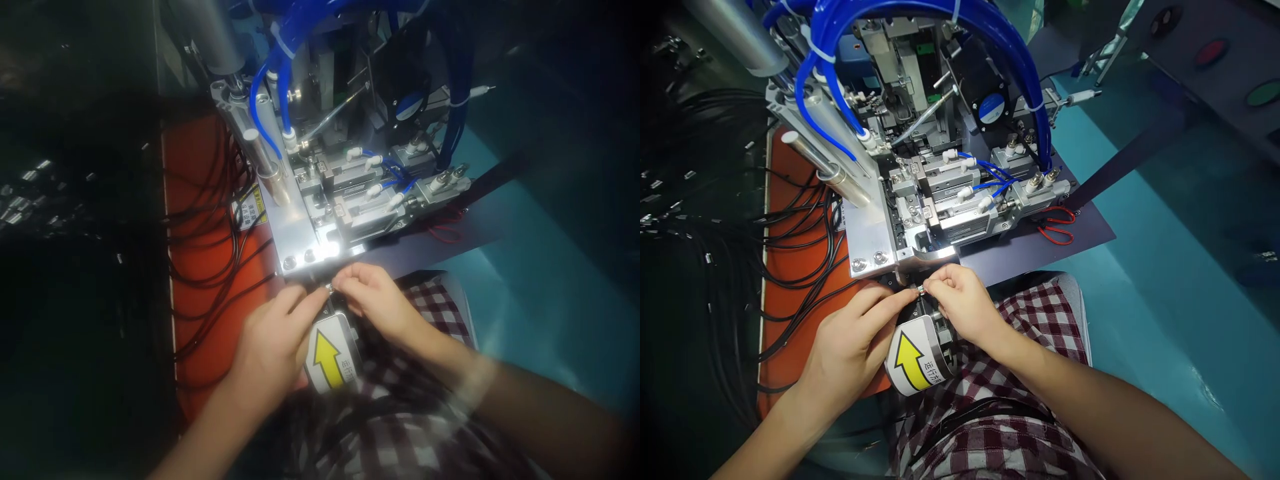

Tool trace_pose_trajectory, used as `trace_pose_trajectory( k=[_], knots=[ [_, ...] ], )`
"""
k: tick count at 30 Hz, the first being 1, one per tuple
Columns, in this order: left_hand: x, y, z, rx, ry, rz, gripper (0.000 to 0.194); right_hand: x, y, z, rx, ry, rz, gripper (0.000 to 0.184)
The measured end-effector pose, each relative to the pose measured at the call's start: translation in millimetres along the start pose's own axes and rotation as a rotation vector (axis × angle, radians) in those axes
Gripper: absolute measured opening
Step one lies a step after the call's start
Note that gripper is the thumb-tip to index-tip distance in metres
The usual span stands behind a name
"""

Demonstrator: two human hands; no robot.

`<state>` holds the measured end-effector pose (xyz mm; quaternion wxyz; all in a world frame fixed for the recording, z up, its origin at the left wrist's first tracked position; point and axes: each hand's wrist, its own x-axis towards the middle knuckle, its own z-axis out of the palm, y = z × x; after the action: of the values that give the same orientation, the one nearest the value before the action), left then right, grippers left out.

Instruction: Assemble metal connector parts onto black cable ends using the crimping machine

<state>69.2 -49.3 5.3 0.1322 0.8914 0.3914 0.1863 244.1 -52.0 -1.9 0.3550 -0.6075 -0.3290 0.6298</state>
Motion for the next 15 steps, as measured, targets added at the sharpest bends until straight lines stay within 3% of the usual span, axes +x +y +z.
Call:
trace_pose_trajectory(
  k=[5,11,15],
  knots=[
    [1.1,0.8,-3.0,0.052,-0.051,0.005,0.033,-0.5,4.3,-3.9,-0.084,0.006,-0.127,0.016],
    [1.3,1.8,-1.9,0.097,-0.079,-0.010,0.034,0.9,14.8,-11.4,-0.021,-0.045,-0.161,0.029],
    [0.5,1.7,-1.7,0.051,-0.072,-0.031,0.033,-3.2,13.7,-6.1,-0.051,-0.005,-0.224,0.020]
  ],
)
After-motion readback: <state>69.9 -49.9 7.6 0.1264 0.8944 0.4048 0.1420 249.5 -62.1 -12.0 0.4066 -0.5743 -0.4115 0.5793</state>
